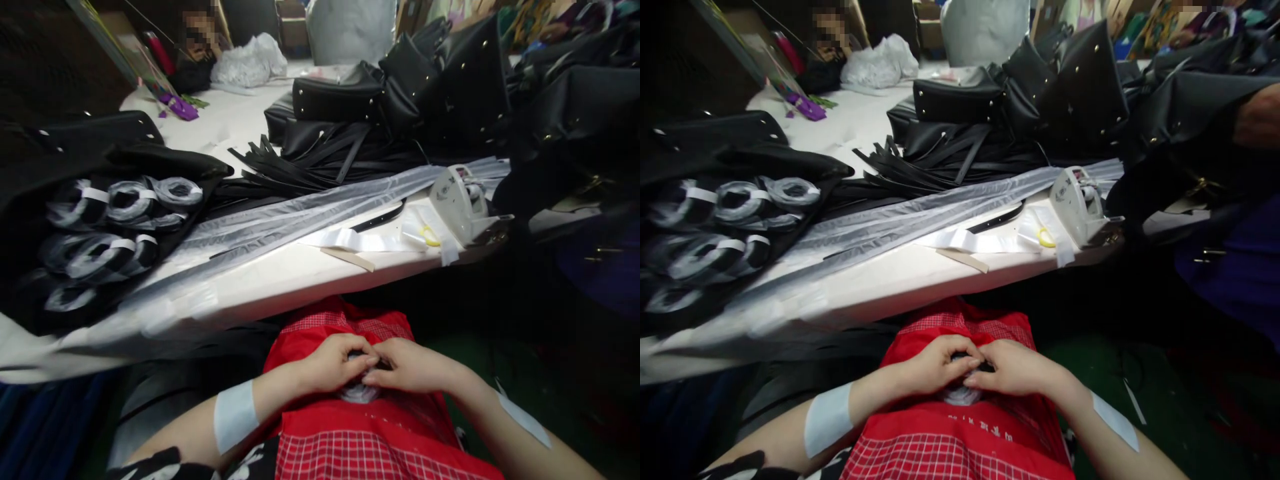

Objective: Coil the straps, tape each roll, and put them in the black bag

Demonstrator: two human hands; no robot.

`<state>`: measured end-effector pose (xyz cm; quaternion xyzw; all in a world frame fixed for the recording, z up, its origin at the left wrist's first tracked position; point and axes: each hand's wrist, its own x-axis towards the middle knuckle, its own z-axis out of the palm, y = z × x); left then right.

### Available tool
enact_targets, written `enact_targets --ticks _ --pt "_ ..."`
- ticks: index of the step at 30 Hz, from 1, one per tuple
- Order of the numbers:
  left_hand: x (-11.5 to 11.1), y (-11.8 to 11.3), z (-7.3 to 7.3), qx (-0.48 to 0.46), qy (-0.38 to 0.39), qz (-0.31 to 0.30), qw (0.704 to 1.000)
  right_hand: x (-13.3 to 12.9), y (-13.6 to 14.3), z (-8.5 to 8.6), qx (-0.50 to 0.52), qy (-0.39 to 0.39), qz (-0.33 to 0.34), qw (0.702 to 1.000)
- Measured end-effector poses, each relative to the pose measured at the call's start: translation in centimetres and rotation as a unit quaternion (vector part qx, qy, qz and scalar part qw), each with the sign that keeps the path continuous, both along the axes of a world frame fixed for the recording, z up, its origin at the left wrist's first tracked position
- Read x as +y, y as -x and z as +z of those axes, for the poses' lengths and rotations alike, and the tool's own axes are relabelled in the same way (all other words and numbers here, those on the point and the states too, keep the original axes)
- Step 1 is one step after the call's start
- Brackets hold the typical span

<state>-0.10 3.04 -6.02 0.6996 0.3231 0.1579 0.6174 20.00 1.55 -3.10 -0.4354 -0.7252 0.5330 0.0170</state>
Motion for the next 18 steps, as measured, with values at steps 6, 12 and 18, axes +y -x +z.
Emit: enact_targets --ticks 6,12,18 --pt "0.0 0.1 -1.4 0.037 0.022 0.083 0.996 8.1 0.3 1.1 -0.031 -0.276 -0.199 0.940" --pt "0.2 0.5 -1.9 0.037 0.040 0.127 0.990 12.8 2.9 -2.8 -0.106 -0.496 -0.191 0.840" --pt "0.7 0.8 -2.5 0.028 0.038 0.129 0.991 12.6 3.7 -3.5 -0.176 -0.540 -0.158 0.808"
